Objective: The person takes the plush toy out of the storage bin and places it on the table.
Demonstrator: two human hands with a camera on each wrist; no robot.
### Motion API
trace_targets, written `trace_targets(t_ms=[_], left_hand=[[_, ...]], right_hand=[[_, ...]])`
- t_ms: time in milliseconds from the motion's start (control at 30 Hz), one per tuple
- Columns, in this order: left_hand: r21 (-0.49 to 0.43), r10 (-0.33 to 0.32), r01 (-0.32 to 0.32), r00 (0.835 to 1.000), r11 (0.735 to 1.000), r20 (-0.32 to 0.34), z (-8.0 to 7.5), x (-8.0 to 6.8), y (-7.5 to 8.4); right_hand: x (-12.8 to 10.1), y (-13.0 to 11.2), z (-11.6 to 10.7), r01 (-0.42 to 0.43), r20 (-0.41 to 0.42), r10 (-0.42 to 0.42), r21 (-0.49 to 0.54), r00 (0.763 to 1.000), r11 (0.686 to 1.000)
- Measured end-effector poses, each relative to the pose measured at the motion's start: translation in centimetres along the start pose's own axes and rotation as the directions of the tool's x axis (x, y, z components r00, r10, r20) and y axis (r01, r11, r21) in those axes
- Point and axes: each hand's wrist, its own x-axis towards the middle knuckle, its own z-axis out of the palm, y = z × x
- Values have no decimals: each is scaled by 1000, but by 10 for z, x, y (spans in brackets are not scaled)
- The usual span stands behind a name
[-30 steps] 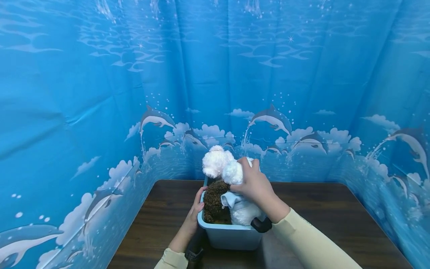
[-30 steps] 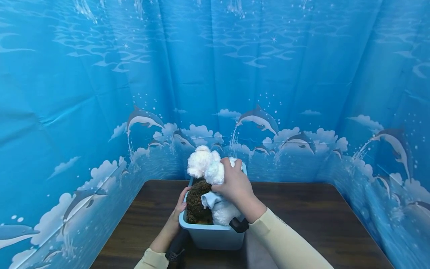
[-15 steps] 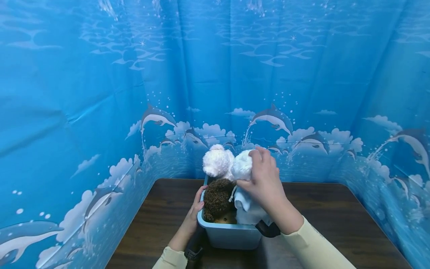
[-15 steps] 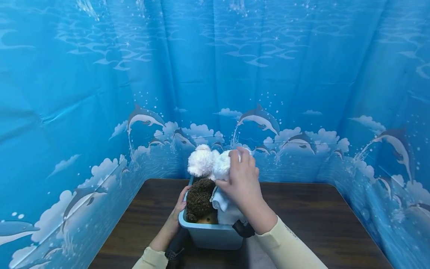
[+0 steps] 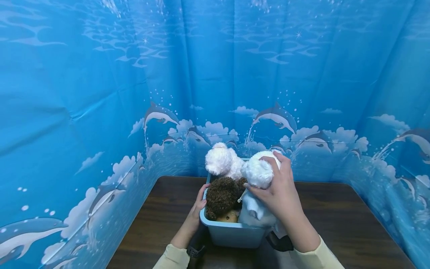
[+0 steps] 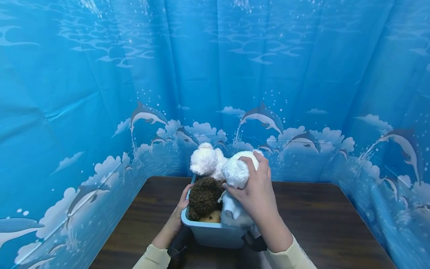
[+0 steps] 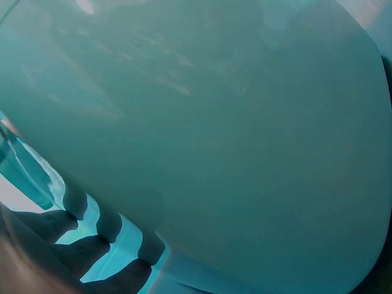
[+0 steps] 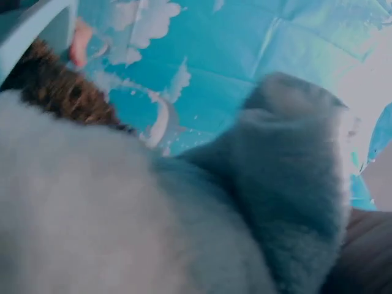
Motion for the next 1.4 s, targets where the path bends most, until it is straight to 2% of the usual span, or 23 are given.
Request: trace_targets(t_ms=[100,233,333,467,567,633,767,833,933,1067,1233,1267,1333,1400], left_hand=[[-19,3,-3,1000,1000,5,1,1,0],[-25,-3,3,1000,1000,-3,1,-3,0],[-11,-11,11,1000,1000,-10,0,-7,-1],[-4,-18,18,1000,1000,-16,0,-8,0],[-8,-15,15,1000,1000,-21,0,-5,1],[-3,-7,7,1000,1000,-24,1,-2,3],[8,-6,6,1000,1000,-24,2,3,6],[0,-8,8,1000,1000,-14,3,4,6],[-11,-5,5,1000,1000,-5,5,5,6],[-15,12,-11,1000,1000,6,8,5,4],[-21,28,-28,1000,999,7,10,6,1],[-17,32,-32,999,999,2,11,6,1],[-18,32,-33,999,999,-4,11,5,0],[-14,31,-31,999,999,-6,11,3,0]], right_hand=[[-6,4,4,-30,-42,32,39,999,999],[-13,11,8,-22,-89,35,140,995,990],[-18,17,9,-9,-113,38,245,993,969],[-23,28,5,58,-160,-1,351,987,935],[-26,34,-2,127,-198,-57,367,979,921],[-28,36,-7,143,-211,-67,366,975,920],[-33,37,-15,111,-235,-20,381,972,918],[-36,38,-16,105,-251,2,409,968,906],[-37,40,-16,131,-280,-7,428,960,894],[-37,45,-17,233,-326,-91,430,941,872],[-36,55,-24,376,-426,-173,457,888,806],[-36,57,-27,379,-429,-171,464,887,801],[-37,60,-33,314,-386,-115,504,915,804],[-38,64,-38,188,-306,-24,518,952,834]])
